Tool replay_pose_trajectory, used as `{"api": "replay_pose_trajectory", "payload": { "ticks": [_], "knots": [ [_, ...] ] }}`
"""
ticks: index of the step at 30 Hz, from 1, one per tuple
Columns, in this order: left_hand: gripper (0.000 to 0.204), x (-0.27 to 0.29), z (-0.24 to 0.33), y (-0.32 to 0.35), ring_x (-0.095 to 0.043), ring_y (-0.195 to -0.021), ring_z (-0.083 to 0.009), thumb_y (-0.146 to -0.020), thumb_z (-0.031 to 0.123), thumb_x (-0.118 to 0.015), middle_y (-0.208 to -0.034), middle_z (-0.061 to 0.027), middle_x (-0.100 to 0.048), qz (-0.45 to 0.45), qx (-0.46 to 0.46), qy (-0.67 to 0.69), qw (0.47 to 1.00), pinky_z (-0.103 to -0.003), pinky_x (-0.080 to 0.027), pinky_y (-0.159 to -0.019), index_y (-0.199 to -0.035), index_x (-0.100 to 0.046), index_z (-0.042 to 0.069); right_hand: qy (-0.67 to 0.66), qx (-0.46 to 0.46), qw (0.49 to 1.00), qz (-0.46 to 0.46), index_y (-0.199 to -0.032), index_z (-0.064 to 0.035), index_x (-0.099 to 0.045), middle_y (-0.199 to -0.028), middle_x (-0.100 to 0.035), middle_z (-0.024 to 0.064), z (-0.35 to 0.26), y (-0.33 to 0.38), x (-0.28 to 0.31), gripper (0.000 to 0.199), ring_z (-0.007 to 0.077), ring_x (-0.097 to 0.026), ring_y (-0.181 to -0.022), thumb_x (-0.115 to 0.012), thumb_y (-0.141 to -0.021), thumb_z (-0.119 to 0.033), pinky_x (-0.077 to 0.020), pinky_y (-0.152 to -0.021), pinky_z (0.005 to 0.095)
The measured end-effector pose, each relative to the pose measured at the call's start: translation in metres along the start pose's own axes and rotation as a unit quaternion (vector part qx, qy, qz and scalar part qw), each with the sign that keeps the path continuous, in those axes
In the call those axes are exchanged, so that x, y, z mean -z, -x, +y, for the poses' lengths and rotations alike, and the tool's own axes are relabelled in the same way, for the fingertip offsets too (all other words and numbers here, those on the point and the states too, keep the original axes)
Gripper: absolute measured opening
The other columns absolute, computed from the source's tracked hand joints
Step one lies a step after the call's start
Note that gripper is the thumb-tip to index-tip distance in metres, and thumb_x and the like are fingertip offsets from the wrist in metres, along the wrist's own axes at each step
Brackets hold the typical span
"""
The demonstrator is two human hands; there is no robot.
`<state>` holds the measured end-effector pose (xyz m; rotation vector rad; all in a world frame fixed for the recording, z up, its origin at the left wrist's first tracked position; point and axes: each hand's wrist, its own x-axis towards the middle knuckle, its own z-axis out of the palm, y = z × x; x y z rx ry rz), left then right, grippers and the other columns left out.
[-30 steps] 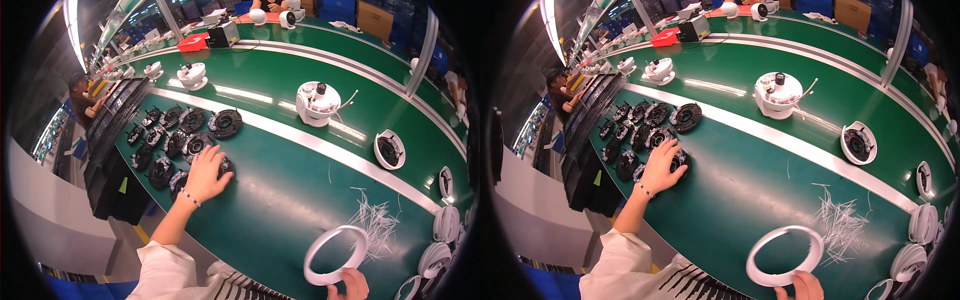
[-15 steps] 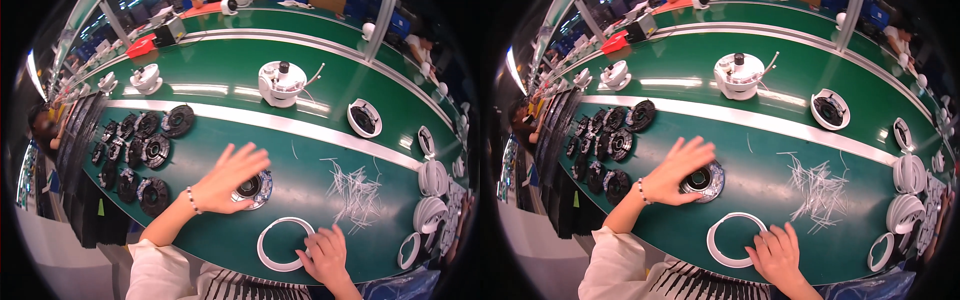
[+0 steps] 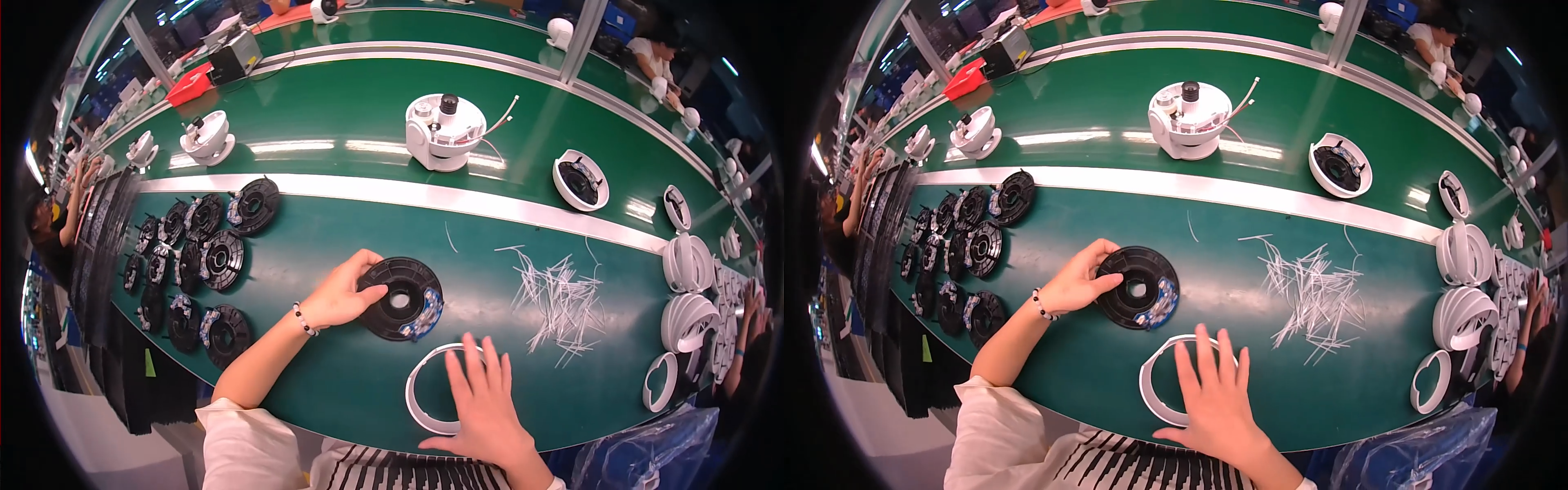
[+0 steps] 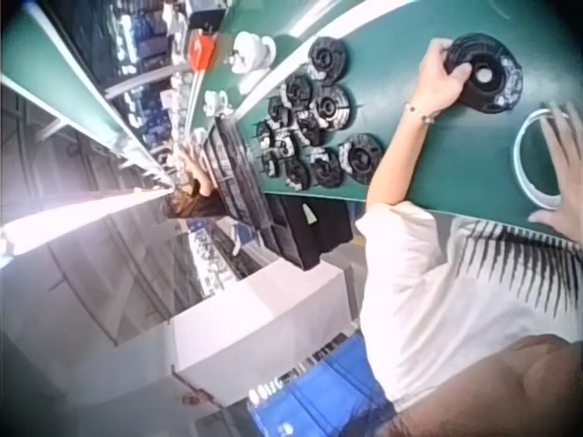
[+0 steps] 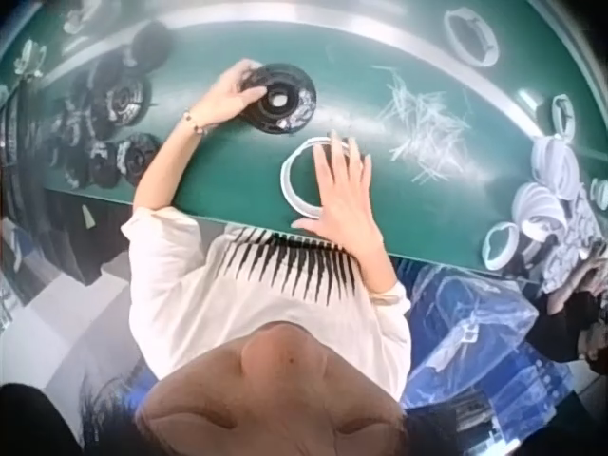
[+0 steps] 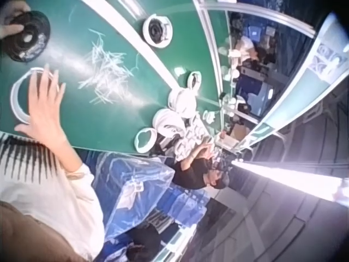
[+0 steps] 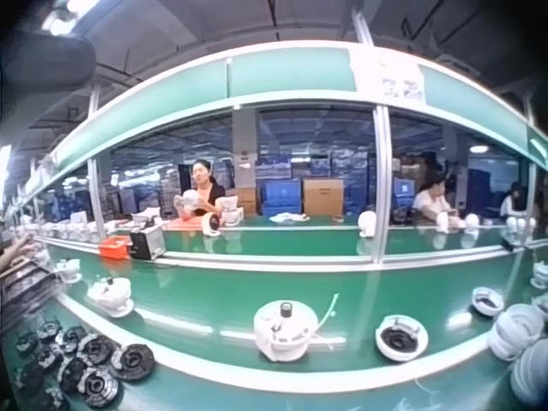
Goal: Assembling electronic camera units by fitting sensor modules into housing components on a production line.
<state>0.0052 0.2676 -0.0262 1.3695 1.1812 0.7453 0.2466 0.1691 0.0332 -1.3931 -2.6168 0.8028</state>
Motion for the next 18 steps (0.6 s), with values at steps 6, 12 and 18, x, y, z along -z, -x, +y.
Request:
{"api": "replay_pose_trajectory", "payload": {
  "ticks": [6,12,18],
  "knots": [
    [0.031,-0.037,0.014,-0.016,-0.051,-0.091,-0.0131,-0.078,-0.005,-0.050,-0.100,-0.0094,-0.050,0.022,-0.042,0.242,0.969,-0.026,-0.045,-0.078,-0.105,-0.036,0.002,-0.164,0.017,0.955,0.248,-0.125,0.0028,-0.023,-0.121,-0.031,0.0204,0.029,0.003,0.023,0.106,0.0363,-0.030,-0.113,-0.080,-0.044,-0.035,-0.0265,-0.092,0.0433],
    [0.037,-0.109,0.032,-0.029,-0.044,-0.101,-0.0144,-0.079,-0.006,-0.047,-0.110,-0.0087,-0.043,-0.042,-0.136,0.272,0.952,-0.028,-0.039,-0.086,-0.111,-0.029,0.003,-0.226,-0.052,0.903,0.361,-0.128,0.0053,-0.011,-0.123,-0.027,0.0219,0.050,-0.021,0.033,0.110,0.0325,-0.028,-0.115,-0.080,-0.049,-0.028,-0.0251,-0.094,0.0411],
    [0.068,-0.098,0.045,-0.042,-0.024,-0.123,-0.0293,-0.072,0.020,-0.044,-0.134,-0.0104,-0.023,-0.374,0.055,0.561,0.736,-0.052,-0.021,-0.098,-0.133,-0.013,0.013,-0.171,-0.035,0.903,0.392,-0.128,0.0071,-0.012,-0.129,-0.020,0.0255,0.063,-0.018,0.022,0.109,0.0372,-0.024,-0.116,-0.078,-0.052,-0.035,-0.0206,-0.094,0.0448]
  ]
}}
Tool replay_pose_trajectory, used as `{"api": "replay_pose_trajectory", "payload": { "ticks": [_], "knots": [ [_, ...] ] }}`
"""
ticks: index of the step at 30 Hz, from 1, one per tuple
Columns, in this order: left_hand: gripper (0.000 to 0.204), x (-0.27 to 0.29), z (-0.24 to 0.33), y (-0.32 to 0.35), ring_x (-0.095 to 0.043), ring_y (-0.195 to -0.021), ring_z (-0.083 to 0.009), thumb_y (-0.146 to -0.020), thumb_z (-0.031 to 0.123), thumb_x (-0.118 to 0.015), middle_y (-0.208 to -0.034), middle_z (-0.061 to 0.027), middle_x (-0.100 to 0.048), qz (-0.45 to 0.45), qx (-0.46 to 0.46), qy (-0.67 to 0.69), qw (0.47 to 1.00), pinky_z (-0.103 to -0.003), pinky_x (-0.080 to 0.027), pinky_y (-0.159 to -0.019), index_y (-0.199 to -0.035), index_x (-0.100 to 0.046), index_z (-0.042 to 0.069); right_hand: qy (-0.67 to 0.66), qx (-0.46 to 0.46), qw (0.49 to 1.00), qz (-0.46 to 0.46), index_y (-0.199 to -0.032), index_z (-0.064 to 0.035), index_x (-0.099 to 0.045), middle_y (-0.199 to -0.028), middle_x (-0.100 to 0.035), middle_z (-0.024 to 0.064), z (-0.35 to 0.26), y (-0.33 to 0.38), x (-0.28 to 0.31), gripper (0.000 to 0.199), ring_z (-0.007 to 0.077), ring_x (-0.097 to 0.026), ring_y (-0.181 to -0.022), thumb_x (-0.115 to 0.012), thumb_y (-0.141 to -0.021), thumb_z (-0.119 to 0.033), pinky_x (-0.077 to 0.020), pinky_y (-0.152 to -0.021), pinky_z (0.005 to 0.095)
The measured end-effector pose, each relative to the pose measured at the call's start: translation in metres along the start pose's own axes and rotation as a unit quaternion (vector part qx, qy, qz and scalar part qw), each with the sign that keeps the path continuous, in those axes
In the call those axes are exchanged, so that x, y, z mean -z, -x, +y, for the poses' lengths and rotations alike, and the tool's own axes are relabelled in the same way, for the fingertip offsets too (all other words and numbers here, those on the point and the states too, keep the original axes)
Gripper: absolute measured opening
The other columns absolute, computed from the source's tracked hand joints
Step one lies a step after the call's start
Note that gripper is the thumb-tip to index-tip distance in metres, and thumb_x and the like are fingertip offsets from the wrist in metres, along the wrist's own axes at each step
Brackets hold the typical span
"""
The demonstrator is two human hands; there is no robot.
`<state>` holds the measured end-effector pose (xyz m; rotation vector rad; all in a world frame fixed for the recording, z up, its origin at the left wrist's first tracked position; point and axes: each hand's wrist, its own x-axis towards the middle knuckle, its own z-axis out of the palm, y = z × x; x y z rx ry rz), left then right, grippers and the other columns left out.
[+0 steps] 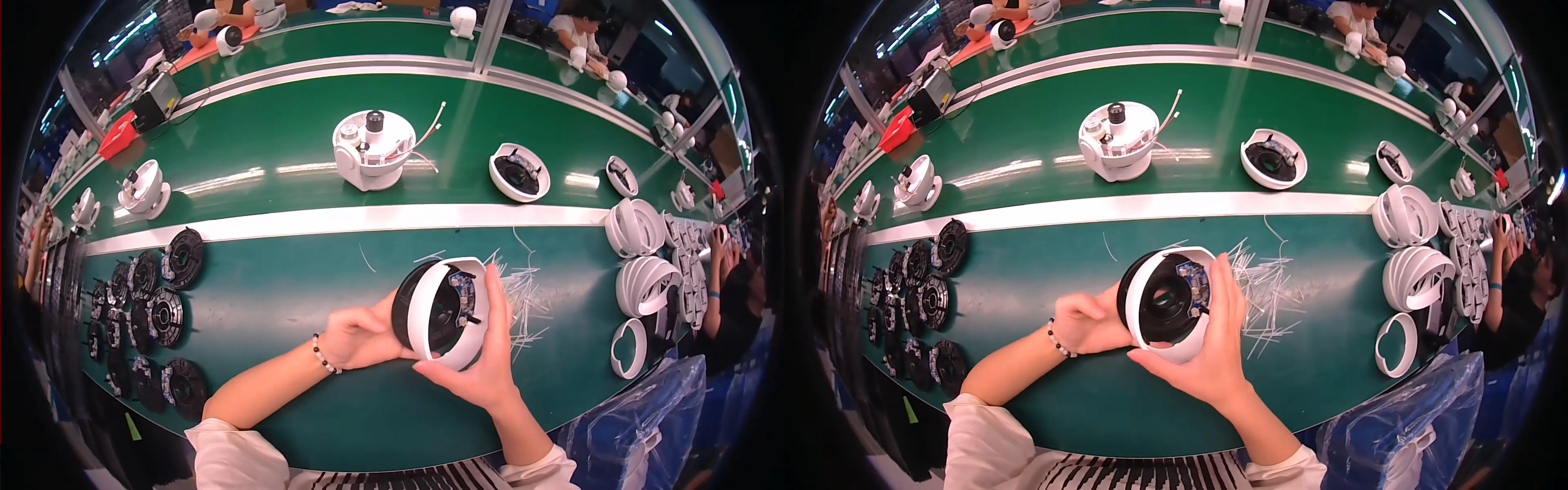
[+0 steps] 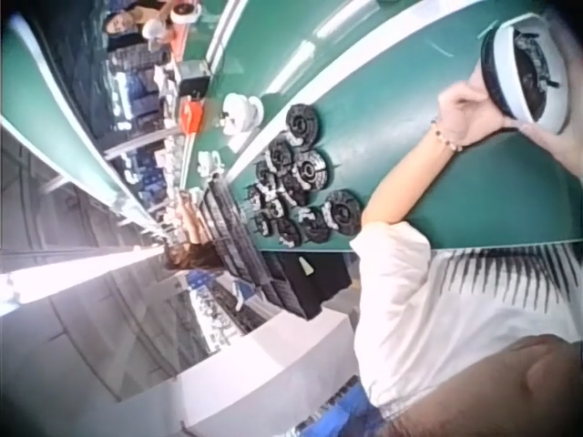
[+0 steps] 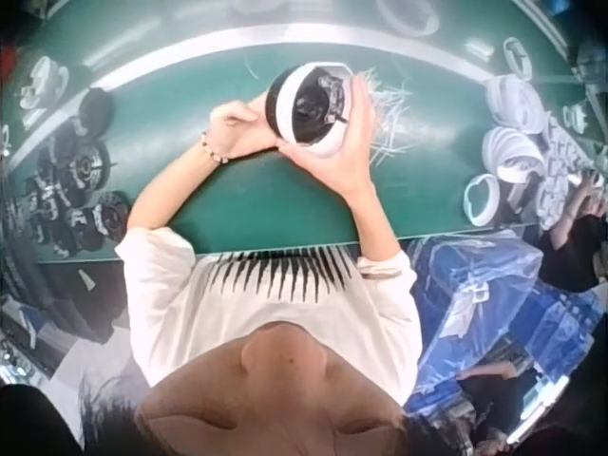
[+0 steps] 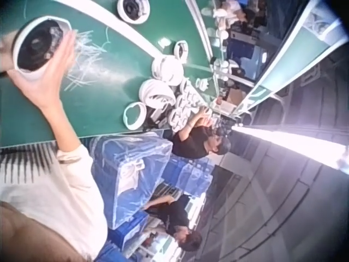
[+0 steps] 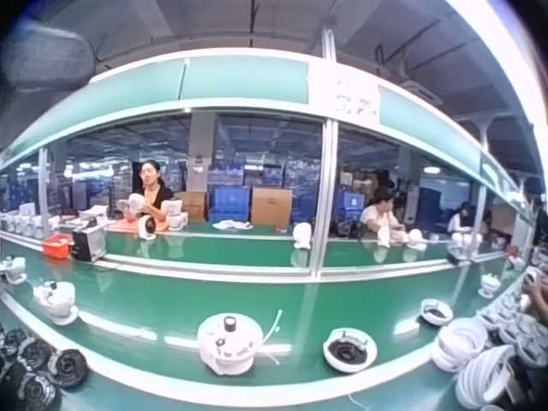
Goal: Assembling electronic camera units by fitting sensor modules into housing components on a production line.
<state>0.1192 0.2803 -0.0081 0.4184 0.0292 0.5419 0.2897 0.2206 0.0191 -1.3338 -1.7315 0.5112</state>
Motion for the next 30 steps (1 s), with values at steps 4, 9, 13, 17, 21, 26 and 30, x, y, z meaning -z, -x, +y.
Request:
{"api": "replay_pose_trajectory", "payload": {
  "ticks": [4,9,13,17,21,26,30],
  "knots": [
    [0.062,0.004,-0.011,-0.005,-0.038,-0.115,-0.0275,-0.084,0.052,-0.025,-0.126,-0.0120,-0.037,0.179,0.013,0.007,0.984,-0.043,-0.031,-0.096,-0.126,-0.031,0.008,0.021,0.010,0.998,-0.050,-0.128,0.0033,-0.015,-0.131,-0.017,0.0255,-0.007,0.001,-0.009,0.109,0.0375,-0.021,-0.118,-0.078,-0.050,-0.038,-0.0200,-0.094,0.0461],
    [0.056,0.007,-0.011,-0.005,-0.044,-0.106,-0.0294,-0.083,0.049,-0.031,-0.118,-0.0142,-0.043,0.174,0.014,0.025,0.984,-0.052,-0.039,-0.084,-0.121,-0.037,0.009,-0.055,-0.021,0.997,-0.057,-0.129,0.0015,-0.017,-0.131,-0.020,0.0231,-0.005,-0.002,-0.003,0.109,0.0336,-0.026,-0.118,-0.080,-0.047,-0.033,-0.0207,-0.096,0.0410],
    [0.052,0.007,-0.012,0.002,-0.045,-0.106,-0.0258,-0.085,0.045,-0.029,-0.119,-0.0120,-0.044,0.222,0.016,0.010,0.975,-0.043,-0.038,-0.088,-0.121,-0.037,0.008,0.024,0.024,0.997,-0.076,-0.129,0.0012,-0.017,-0.131,-0.019,0.0236,-0.009,-0.002,-0.008,0.108,0.0338,-0.027,-0.118,-0.080,-0.047,-0.033,-0.0215,-0.096,0.0418],
    [0.054,0.007,-0.012,0.004,-0.042,-0.111,-0.0230,-0.086,0.043,-0.027,-0.126,-0.0082,-0.038,0.228,-0.009,0.010,0.974,-0.039,-0.033,-0.094,-0.129,-0.027,0.010,0.071,0.052,0.994,-0.066,-0.127,0.0002,-0.018,-0.130,-0.019,0.0256,-0.015,0.002,-0.024,0.103,0.0402,-0.024,-0.116,-0.077,-0.051,-0.038,-0.0201,-0.091,0.0504],
    [0.071,0.009,-0.012,0.002,-0.045,-0.107,-0.0250,-0.079,0.062,-0.023,-0.121,-0.0091,-0.043,0.238,0.024,-0.050,0.970,-0.042,-0.033,-0.093,-0.125,-0.036,0.010,0.084,0.033,0.992,-0.084,-0.128,0.0016,-0.016,-0.129,-0.019,0.0257,-0.010,0.000,-0.016,0.107,0.0400,-0.025,-0.116,-0.075,-0.051,-0.045,-0.0213,-0.092,0.0484],
    [0.078,-0.017,-0.008,-0.002,-0.042,-0.110,-0.0272,-0.074,0.068,-0.028,-0.119,-0.0098,-0.046,0.163,-0.052,-0.066,0.983,-0.040,-0.029,-0.096,-0.118,-0.043,0.006,0.003,0.060,0.996,-0.062,-0.123,0.0061,-0.023,-0.122,-0.028,0.0251,-0.008,-0.005,-0.028,0.106,0.0420,-0.028,-0.113,-0.076,-0.042,-0.037,-0.0278,-0.091,0.0459],
    [0.071,-0.005,-0.019,-0.036,-0.036,-0.116,-0.0293,-0.080,0.060,-0.025,-0.129,-0.0111,-0.034,0.334,-0.040,0.121,0.934,-0.042,-0.027,-0.097,-0.123,-0.036,0.005,0.013,0.045,0.995,-0.091,-0.124,0.0082,-0.018,-0.126,-0.021,0.0262,0.008,0.001,-0.039,0.116,0.0405,-0.022,-0.118,-0.075,-0.032,-0.035,-0.0231,-0.093,0.0463]
  ]
}}
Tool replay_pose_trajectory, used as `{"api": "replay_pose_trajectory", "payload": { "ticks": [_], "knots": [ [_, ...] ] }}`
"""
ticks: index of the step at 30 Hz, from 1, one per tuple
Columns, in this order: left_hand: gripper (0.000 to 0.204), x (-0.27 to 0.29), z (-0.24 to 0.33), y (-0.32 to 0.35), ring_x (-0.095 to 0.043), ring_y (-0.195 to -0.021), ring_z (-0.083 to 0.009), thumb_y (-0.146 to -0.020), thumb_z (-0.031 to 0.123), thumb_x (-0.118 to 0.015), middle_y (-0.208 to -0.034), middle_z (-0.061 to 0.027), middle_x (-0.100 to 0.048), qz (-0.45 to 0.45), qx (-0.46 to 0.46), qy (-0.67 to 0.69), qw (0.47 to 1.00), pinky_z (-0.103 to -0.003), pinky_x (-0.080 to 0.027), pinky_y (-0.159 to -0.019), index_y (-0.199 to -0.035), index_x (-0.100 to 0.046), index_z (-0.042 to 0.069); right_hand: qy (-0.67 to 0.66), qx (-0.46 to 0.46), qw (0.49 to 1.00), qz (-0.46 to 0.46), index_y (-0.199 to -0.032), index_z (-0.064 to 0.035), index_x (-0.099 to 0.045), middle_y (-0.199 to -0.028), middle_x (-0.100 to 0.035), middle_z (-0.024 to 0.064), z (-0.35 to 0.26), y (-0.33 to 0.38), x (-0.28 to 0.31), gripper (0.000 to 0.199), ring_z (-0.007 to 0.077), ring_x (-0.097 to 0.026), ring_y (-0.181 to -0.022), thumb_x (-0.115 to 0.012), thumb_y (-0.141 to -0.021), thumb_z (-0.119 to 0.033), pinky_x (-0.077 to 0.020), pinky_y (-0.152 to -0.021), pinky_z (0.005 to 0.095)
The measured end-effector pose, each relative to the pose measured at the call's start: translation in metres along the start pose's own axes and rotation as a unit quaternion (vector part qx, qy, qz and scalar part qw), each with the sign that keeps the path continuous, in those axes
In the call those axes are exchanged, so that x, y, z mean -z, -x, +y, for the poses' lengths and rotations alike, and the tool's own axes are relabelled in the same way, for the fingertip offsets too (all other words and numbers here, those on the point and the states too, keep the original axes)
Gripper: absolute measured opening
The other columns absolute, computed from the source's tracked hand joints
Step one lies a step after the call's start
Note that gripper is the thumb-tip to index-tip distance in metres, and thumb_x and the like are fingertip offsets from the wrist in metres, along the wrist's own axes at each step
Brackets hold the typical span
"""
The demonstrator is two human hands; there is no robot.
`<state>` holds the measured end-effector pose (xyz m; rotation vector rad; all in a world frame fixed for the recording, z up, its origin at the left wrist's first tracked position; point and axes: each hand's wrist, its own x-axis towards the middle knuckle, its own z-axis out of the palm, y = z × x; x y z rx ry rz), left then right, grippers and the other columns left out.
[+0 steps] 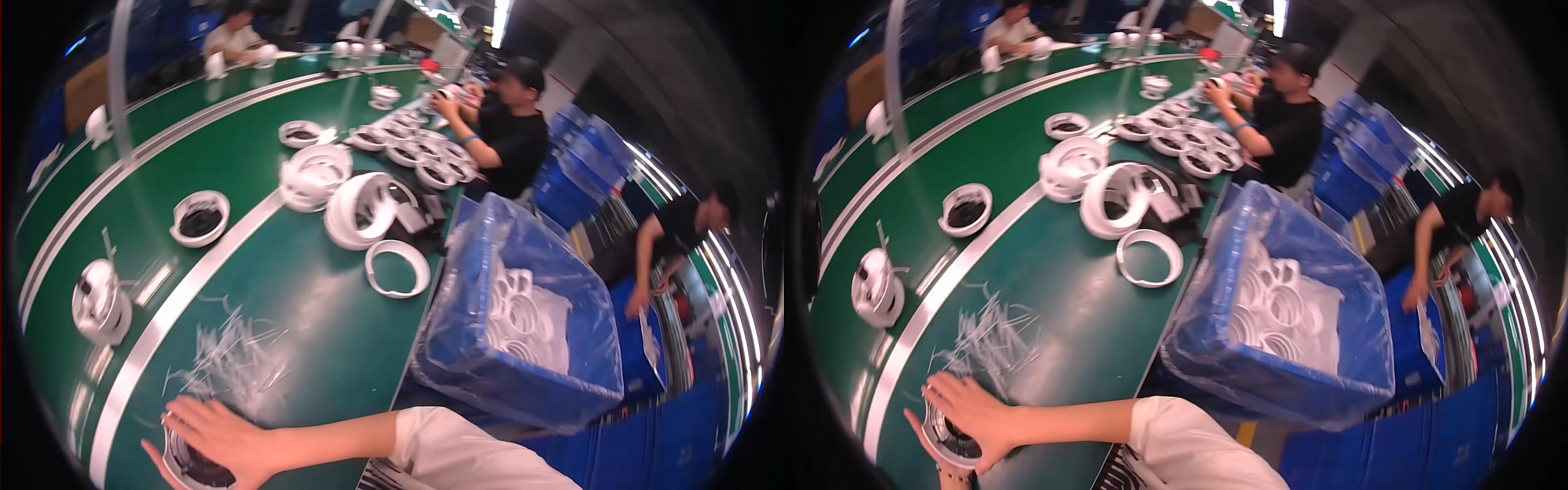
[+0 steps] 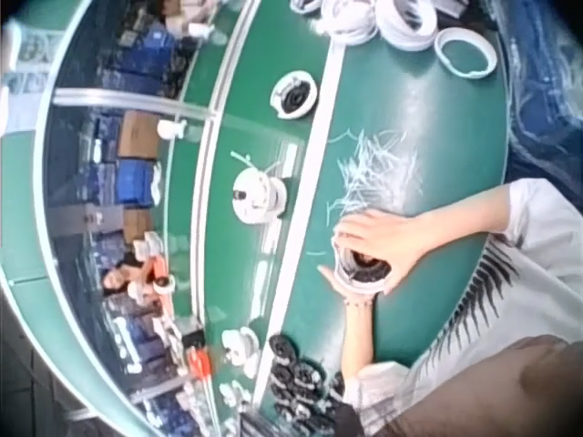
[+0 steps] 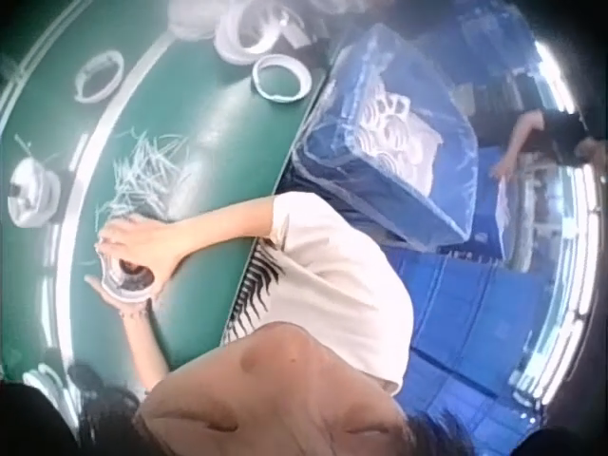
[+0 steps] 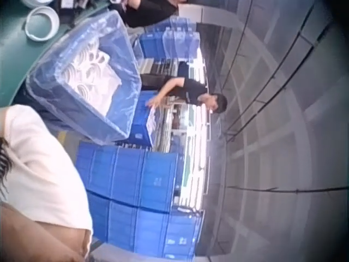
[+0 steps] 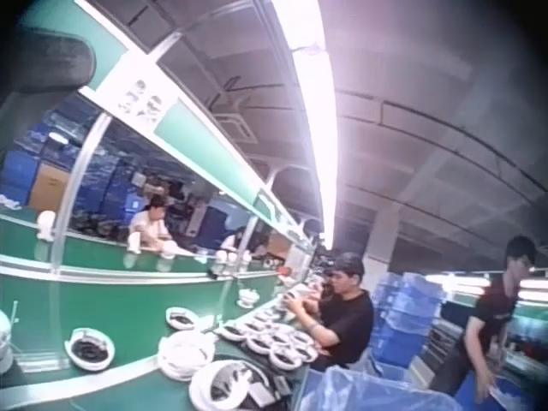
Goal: Assembling electronic camera units by fitting sensor modules into housing components on a production line.
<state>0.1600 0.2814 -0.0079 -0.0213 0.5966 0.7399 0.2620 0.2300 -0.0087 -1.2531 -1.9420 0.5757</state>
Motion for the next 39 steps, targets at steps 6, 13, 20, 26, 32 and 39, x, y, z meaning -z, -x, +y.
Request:
{"api": "replay_pose_trajectory", "payload": {
  "ticks": [6,13,20,26,32,39],
  "knots": [
    [0.067,0.006,-0.024,0.003,-0.034,-0.117,-0.0284,-0.081,0.056,-0.025,-0.129,-0.0108,-0.034,-0.037,-0.013,-0.027,0.999,-0.041,-0.026,-0.097,-0.124,-0.034,0.005,0.052,0.029,0.997,0.049,-0.119,0.0019,-0.033,-0.118,-0.035,0.0195,-0.018,0.016,0.015,0.110,0.0321,-0.036,-0.107,-0.074,-0.032,-0.051,-0.0328,-0.083,0.0413],
    [0.064,0.019,-0.030,0.010,-0.033,-0.118,-0.0273,-0.083,0.052,-0.025,-0.130,-0.0104,-0.033,-0.039,-0.041,-0.052,0.997,-0.040,-0.025,-0.098,-0.126,-0.032,0.006,0.105,-0.045,0.980,0.163,-0.118,0.0046,-0.034,-0.116,-0.036,0.0209,-0.028,0.016,-0.015,0.111,0.0341,-0.037,-0.103,-0.066,-0.034,-0.059,-0.0236,-0.089,0.0475],
    [0.060,0.029,-0.038,0.014,-0.031,-0.119,-0.0262,-0.084,0.048,-0.025,-0.131,-0.0101,-0.032,-0.031,-0.120,-0.060,0.991,-0.039,-0.024,-0.099,-0.127,-0.030,0.006,0.115,-0.071,0.976,0.173,-0.121,0.0051,-0.030,-0.120,-0.034,0.0226,-0.016,0.034,-0.016,0.109,0.0374,-0.034,-0.109,-0.069,-0.040,-0.057,-0.0214,-0.094,0.0508],
    [0.055,0.038,0.009,0.037,-0.030,-0.120,-0.0247,-0.082,0.039,-0.030,-0.131,-0.0094,-0.032,-0.278,-0.112,-0.221,0.928,-0.038,-0.023,-0.100,-0.125,-0.034,0.006,0.081,0.012,0.994,0.078,-0.126,0.0043,-0.020,-0.129,-0.019,0.0279,-0.011,0.009,-0.017,0.111,0.0450,-0.017,-0.120,-0.064,-0.046,-0.059,-0.0191,-0.090,0.0554],
    [0.056,0.049,0.003,0.032,-0.046,-0.106,-0.0230,-0.076,0.039,-0.041,-0.119,-0.0100,-0.046,-0.099,-0.082,-0.160,0.979,-0.040,-0.035,-0.093,-0.122,-0.039,0.008,0.081,0.007,0.994,-0.073,-0.127,0.0033,-0.017,-0.131,-0.019,0.0256,-0.005,0.004,0.019,0.110,0.0436,-0.021,-0.119,-0.073,-0.048,-0.050,-0.0190,-0.097,0.0488],
    [0.069,0.064,0.010,0.035,-0.038,-0.115,-0.0254,-0.078,0.055,-0.036,-0.128,-0.0113,-0.035,-0.132,-0.001,-0.100,0.986,-0.041,-0.031,-0.096,-0.128,-0.028,0.008,0.074,-0.003,0.997,-0.030,-0.126,0.0015,-0.020,-0.129,-0.021,0.0237,-0.016,0.007,0.001,0.108,0.0419,-0.024,-0.116,-0.078,-0.045,-0.039,-0.0242,-0.093,0.0489]
  ]
}}
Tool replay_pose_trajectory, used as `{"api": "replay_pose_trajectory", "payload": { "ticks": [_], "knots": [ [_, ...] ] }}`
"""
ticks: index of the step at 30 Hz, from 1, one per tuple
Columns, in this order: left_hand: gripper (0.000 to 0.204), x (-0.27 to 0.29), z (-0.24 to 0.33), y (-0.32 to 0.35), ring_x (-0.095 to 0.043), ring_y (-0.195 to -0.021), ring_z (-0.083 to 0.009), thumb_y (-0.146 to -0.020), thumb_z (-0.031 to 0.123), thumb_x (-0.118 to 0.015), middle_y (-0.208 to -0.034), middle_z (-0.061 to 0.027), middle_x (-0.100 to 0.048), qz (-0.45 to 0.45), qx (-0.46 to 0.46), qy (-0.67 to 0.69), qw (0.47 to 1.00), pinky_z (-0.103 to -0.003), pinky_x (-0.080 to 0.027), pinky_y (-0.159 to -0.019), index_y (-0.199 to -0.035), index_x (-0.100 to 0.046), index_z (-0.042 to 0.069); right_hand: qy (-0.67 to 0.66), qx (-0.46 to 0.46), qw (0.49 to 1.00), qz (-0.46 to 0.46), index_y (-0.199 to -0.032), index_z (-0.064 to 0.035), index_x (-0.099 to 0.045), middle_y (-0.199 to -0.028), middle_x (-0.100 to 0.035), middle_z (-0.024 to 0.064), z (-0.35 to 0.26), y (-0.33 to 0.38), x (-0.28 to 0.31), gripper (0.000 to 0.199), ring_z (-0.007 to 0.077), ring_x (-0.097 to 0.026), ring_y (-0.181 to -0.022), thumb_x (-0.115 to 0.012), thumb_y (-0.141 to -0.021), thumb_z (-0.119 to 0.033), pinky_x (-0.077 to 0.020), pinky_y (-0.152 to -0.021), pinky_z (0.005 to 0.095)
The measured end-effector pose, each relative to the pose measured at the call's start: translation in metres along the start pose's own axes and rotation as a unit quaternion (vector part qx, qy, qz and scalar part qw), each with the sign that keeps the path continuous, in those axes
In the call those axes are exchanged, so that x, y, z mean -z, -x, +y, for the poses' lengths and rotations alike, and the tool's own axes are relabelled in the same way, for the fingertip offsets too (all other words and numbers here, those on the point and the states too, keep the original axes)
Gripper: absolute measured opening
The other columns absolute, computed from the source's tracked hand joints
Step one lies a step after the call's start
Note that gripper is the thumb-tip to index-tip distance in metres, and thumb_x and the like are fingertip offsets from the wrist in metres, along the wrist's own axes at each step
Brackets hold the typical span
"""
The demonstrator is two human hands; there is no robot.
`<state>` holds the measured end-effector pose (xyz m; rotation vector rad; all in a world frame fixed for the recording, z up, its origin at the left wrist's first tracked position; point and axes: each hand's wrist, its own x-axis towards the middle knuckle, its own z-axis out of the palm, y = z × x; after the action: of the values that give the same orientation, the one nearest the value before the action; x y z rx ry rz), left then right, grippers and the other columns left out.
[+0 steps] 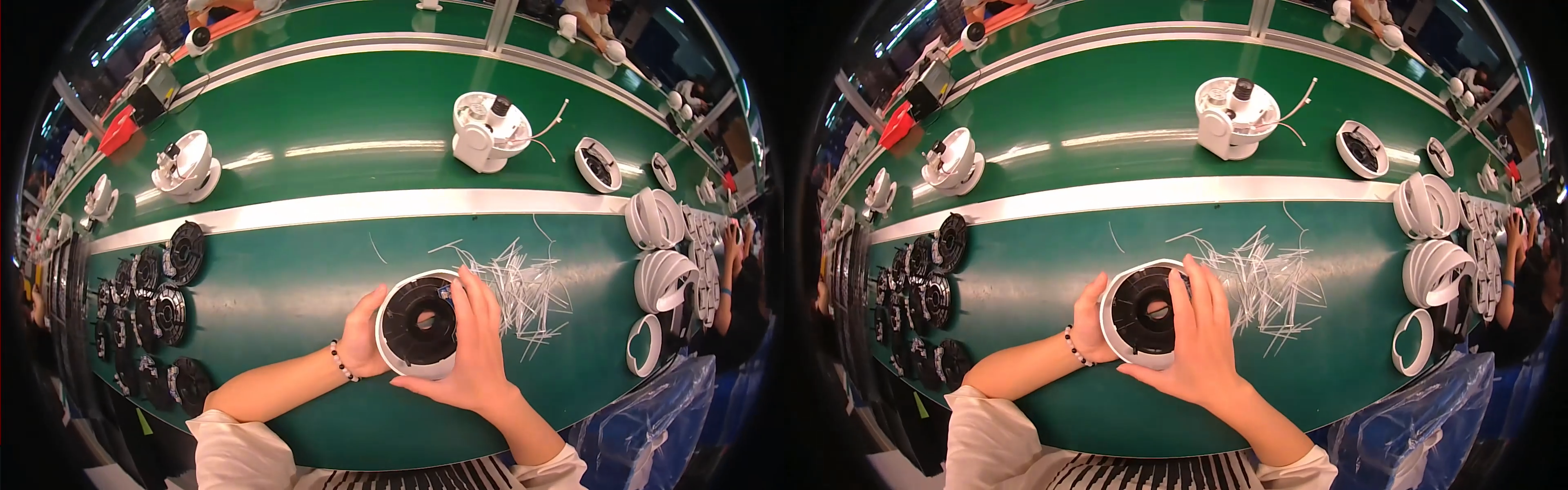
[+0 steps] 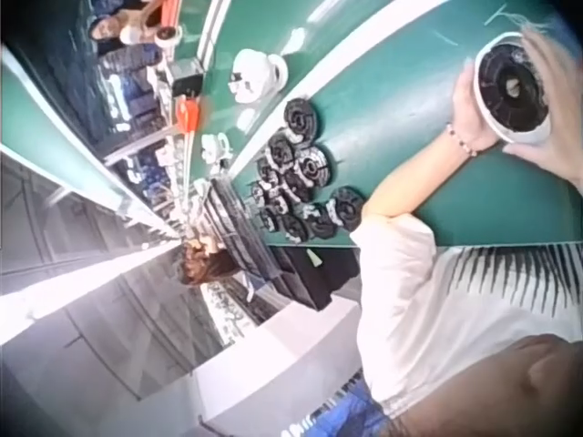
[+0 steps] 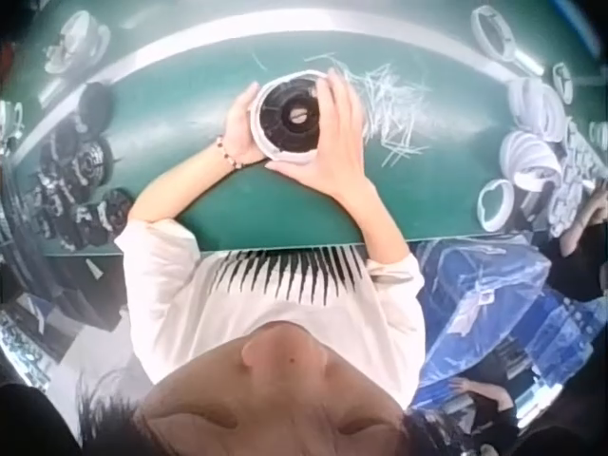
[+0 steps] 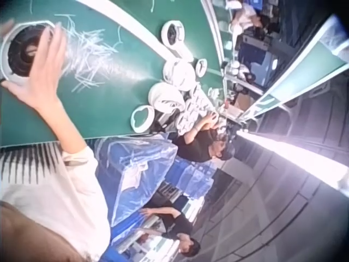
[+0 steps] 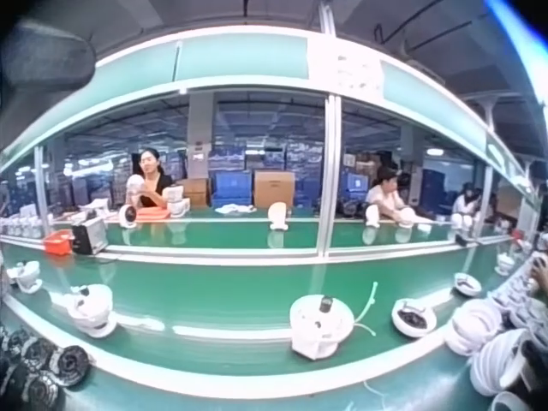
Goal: Assembling electronic camera units by fitting sensor modules into housing components on a production line.
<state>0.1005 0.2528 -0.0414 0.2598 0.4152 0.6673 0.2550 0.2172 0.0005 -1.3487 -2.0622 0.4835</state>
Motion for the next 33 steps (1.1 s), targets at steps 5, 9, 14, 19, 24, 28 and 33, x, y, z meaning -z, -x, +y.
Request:
{"api": "replay_pose_trajectory", "payload": {
  "ticks": [5,9,14,19,24,28,33],
  "knots": [
    [0.053,0.004,-0.002,-0.010,-0.043,-0.110,-0.0235,-0.080,0.034,-0.048,-0.120,-0.0114,-0.042,-0.095,0.005,0.076,0.993,-0.039,-0.033,-0.095,-0.123,-0.033,0.006,-0.004,0.007,1.000,0.021,-0.127,0.0007,-0.018,-0.129,-0.021,0.0236,0.008,-0.001,0.004,0.109,0.0407,-0.025,-0.116,-0.078,-0.045,-0.041,-0.0239,-0.093,0.0483],
    [0.051,0.004,0.012,0.008,-0.044,-0.110,-0.0245,-0.077,0.019,-0.046,-0.117,-0.0120,-0.046,-0.038,0.006,0.037,0.999,-0.040,-0.033,-0.095,-0.124,-0.032,0.004,0.009,0.034,0.999,0.008,-0.128,0.0014,-0.017,-0.129,-0.024,0.0217,-0.002,-0.010,-0.013,0.112,0.0360,-0.026,-0.118,-0.078,-0.045,-0.043,-0.0239,-0.095,0.0438],
    [0.028,0.001,-0.015,-0.028,-0.051,-0.071,-0.0119,-0.076,0.033,-0.056,-0.080,-0.0007,-0.053,-0.100,0.009,0.095,0.990,-0.028,-0.044,-0.064,-0.094,-0.054,0.011,-0.091,0.047,0.993,0.061,-0.123,0.0031,-0.026,-0.121,-0.034,0.0205,0.006,0.008,-0.009,0.103,0.0345,-0.037,-0.109,-0.080,-0.043,-0.031,-0.0307,-0.091,0.0451],
    [0.041,-0.013,-0.006,-0.015,-0.058,-0.080,-0.0220,-0.083,0.041,-0.044,-0.088,-0.0108,-0.061,-0.195,0.007,0.144,0.970,-0.037,-0.046,-0.077,-0.084,-0.059,0.003,0.131,0.126,0.971,0.152,-0.112,0.0039,-0.040,-0.103,-0.049,0.0182,-0.029,-0.001,-0.004,0.080,0.0308,-0.051,-0.092,-0.081,-0.049,-0.023,-0.0427,-0.081,0.0398],
    [0.044,-0.013,-0.008,-0.003,-0.059,-0.077,-0.0229,-0.081,0.046,-0.045,-0.085,-0.0104,-0.062,-0.199,0.027,0.167,0.965,-0.038,-0.046,-0.073,-0.082,-0.059,0.004,-0.031,0.094,0.989,0.112,-0.117,0.0028,-0.036,-0.106,-0.049,0.0180,-0.035,0.005,-0.003,0.085,0.0292,-0.052,-0.094,-0.081,-0.048,-0.021,-0.0431,-0.083,0.0393],
    [0.045,-0.021,-0.003,-0.011,-0.059,-0.076,-0.0214,-0.082,0.047,-0.044,-0.084,-0.0095,-0.062,-0.198,0.049,0.177,0.963,-0.036,-0.047,-0.072,-0.083,-0.059,0.004,0.034,0.099,0.991,0.086,-0.124,0.0002,-0.028,-0.118,-0.041,0.0191,-0.022,0.001,0.014,0.096,0.0301,-0.045,-0.107,-0.081,-0.047,-0.019,-0.0390,-0.090,0.0422],
    [0.055,-0.001,0.003,0.000,-0.053,-0.069,-0.0128,-0.076,0.061,-0.042,-0.085,-0.0023,-0.057,-0.116,-0.026,0.125,0.985,-0.029,-0.046,-0.066,-0.093,-0.056,0.011,-0.200,0.022,0.979,-0.029,-0.128,0.0015,-0.018,-0.126,-0.028,0.0194,-0.013,-0.011,-0.004,0.112,0.0312,-0.034,-0.114,-0.082,-0.040,-0.024,-0.0305,-0.093,0.0407]
  ]
}}
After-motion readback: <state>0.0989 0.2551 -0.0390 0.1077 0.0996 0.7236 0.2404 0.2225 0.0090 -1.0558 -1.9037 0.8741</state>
